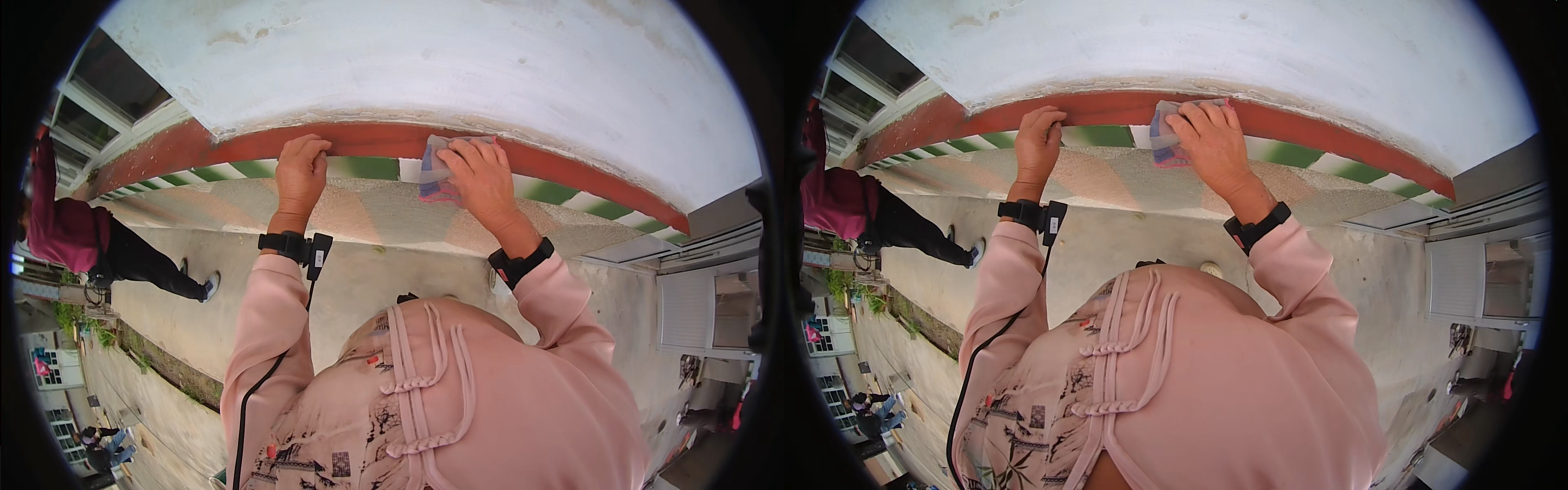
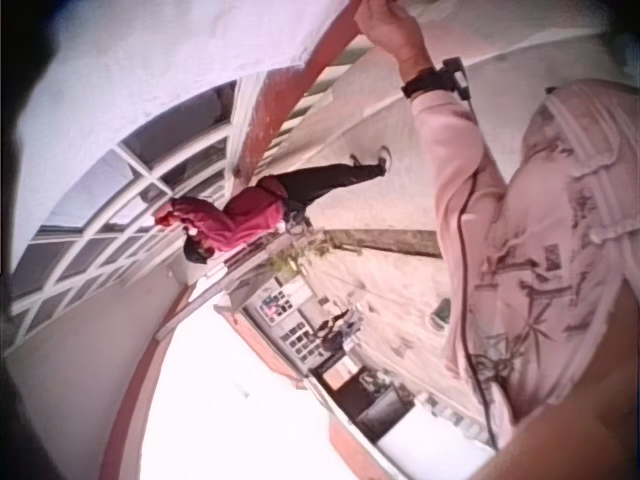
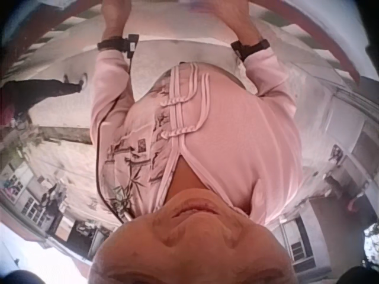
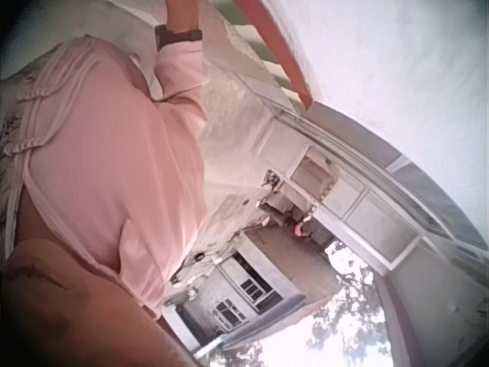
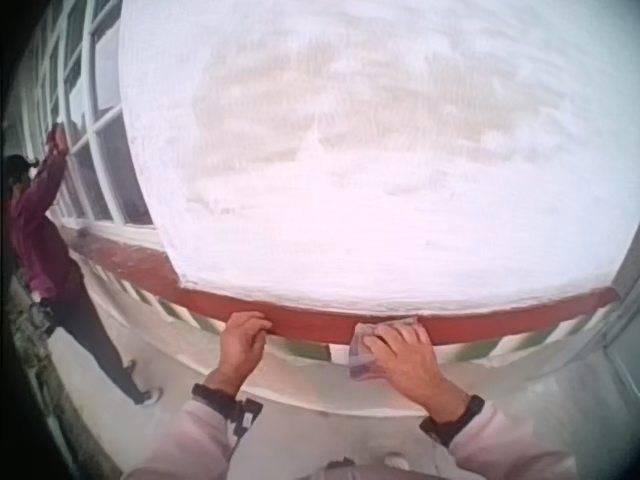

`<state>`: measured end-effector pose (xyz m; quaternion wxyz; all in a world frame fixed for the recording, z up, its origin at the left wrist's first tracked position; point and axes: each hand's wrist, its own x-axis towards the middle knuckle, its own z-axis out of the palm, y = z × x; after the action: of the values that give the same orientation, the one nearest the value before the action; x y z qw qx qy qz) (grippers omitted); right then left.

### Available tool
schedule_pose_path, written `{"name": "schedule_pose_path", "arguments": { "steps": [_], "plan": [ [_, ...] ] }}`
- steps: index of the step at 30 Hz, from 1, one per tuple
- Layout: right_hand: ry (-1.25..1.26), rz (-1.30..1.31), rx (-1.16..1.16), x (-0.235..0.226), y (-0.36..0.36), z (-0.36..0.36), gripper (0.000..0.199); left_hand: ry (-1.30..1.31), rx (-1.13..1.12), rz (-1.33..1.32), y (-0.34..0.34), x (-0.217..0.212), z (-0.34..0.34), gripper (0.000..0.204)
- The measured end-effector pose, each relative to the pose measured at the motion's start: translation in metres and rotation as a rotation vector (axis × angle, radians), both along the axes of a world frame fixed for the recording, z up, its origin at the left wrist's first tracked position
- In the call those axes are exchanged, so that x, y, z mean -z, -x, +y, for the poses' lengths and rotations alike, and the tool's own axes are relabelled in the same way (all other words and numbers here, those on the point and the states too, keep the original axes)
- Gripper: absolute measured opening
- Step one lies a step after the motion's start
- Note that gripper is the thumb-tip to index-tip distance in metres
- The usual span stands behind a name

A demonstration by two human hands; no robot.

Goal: The person sands a red-painted exterior railing with a sanding block, moving along its length and working around window frames. The person uses both hands to hold the block and apply pressure while walking along the railing.

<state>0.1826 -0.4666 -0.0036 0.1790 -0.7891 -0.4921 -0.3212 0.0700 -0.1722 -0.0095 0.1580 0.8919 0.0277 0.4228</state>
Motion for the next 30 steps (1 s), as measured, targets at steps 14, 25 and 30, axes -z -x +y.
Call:
{"name": "schedule_pose_path", "arguments": {
  "steps": [14,25,30],
  "plan": [
    [-0.086,0.152,0.29,-0.002,-0.049,-0.206,0.053,0.154,-0.076,-0.053,-0.03,0.005,-0.014,0.016],
    [-0.093,0.104,0.252,-0.002,-0.043,-0.166,0.056,-0.076,-0.19,-0.118,-0.04,0.026,-0.022,0.01],
    [-0.164,0.05,0.149,0.002,-0.028,-0.096,0.039,-0.115,-0.205,-0.088,-0.042,0.03,-0.019,0.014]
  ]
}}
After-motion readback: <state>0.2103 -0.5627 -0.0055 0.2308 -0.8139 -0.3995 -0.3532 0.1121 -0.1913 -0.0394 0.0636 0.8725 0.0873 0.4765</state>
